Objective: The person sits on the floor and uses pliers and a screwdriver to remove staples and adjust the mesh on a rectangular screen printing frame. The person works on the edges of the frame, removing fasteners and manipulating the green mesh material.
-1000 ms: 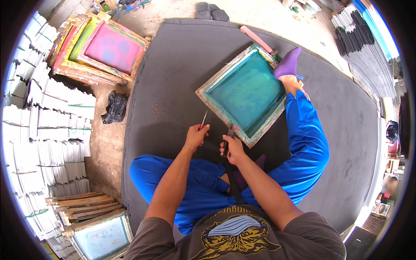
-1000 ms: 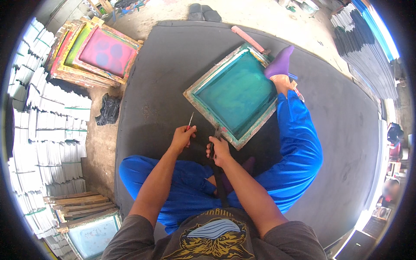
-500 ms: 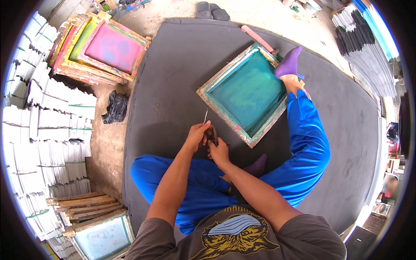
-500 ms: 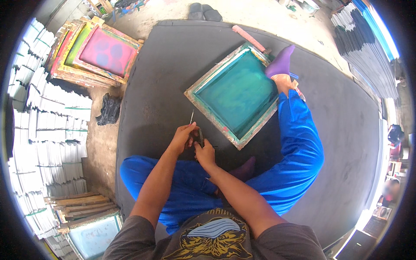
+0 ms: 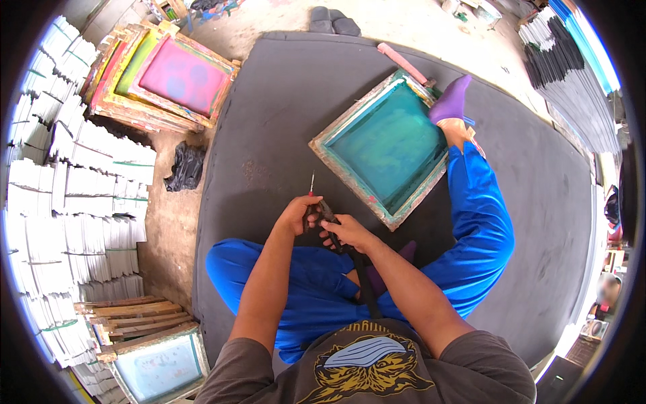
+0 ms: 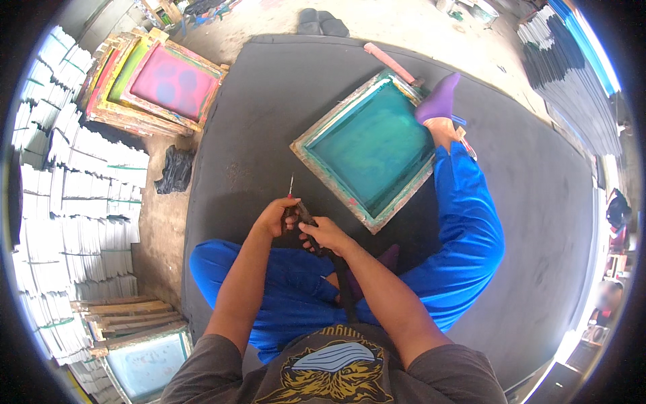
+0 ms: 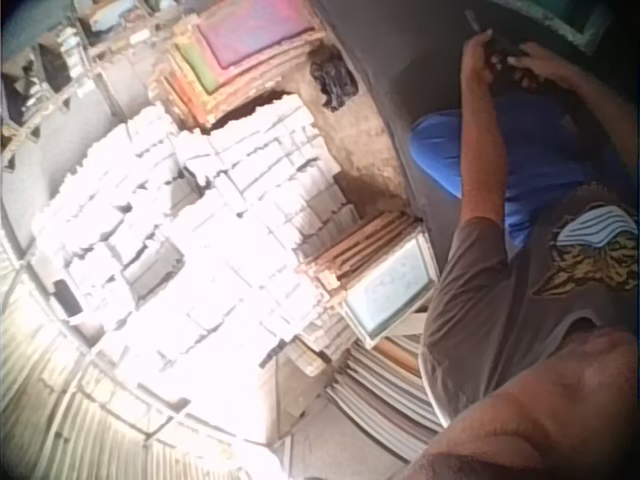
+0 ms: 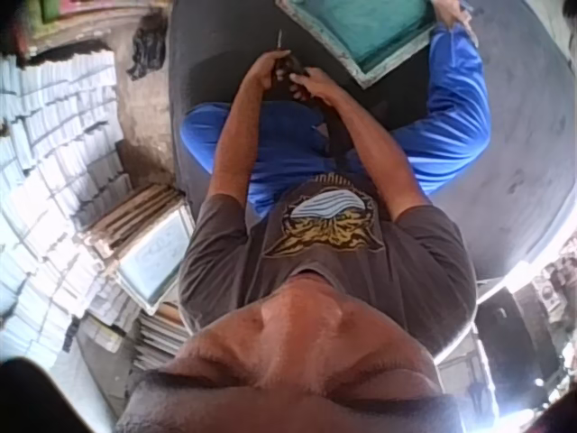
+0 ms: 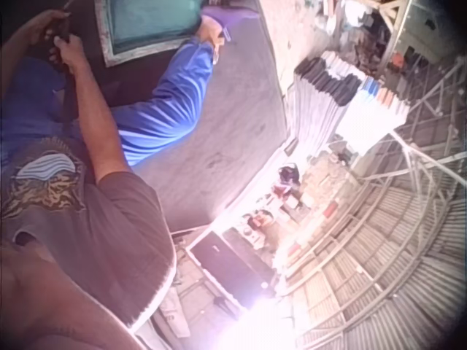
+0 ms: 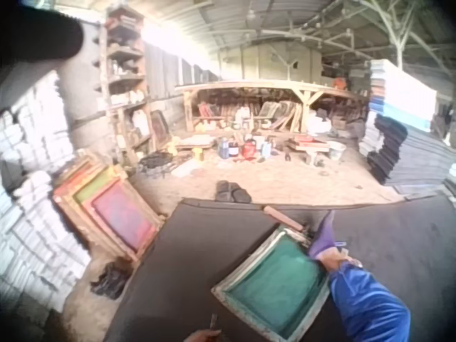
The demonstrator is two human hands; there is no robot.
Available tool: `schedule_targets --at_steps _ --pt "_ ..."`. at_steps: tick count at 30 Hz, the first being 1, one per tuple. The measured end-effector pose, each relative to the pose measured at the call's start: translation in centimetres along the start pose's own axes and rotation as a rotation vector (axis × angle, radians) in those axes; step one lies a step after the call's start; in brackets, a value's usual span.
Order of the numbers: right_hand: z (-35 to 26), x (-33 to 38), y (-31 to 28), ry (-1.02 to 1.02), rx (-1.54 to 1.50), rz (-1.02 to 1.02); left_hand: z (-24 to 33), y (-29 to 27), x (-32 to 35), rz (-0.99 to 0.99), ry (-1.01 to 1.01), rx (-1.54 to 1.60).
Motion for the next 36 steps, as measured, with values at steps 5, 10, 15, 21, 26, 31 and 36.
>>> schedule_targets --at_steps 5,10,15,21,26,31,36 --pt "1.5 0.3 -0.9 -0.006 0.003 0.049 0.0 0.0 -0.3 0.247 0.127 -0.06" --pt "1.3 2.1 -4.1 -0.089 -0.006 0.406 0.2 -3.4 -0.8 0.746 0.408 -0.171" --pt "-0.3 3.3 -5.6 -0.079 -0.023 0.501 1.2 -4.4 -0.2 1.052 0.357 -0.208" --pt "-0.3 2.0 -6.0 -0.081 0.075 0.533 0.3 -4.5 -1.1 0.932 0.388 -0.094" --pt "-0.4 1.2 -5.6 -0.102 0.13 0.556 0.4 -3.9 -1.2 0.882 0.382 -0.131" --pt "0.0 0.7 -3.7 -0.099 0.109 0.691 0.5 -3.0 -1.2 0.852 0.394 -0.176" --pt "0.7 -0.3 -2.7 -0.122 0.082 0.804 0.6 -2.2 -0.7 0.83 0.408 -0.193"
Point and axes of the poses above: each hand's wrist, its own x-axis away from the middle knuckle, its own y-axis out of the palm, z = x × y, the point moved 1 cm from there along -x, towards the middle knuckle, and after that the axes turned 13 degrees about -x, right-handed, at the moved point
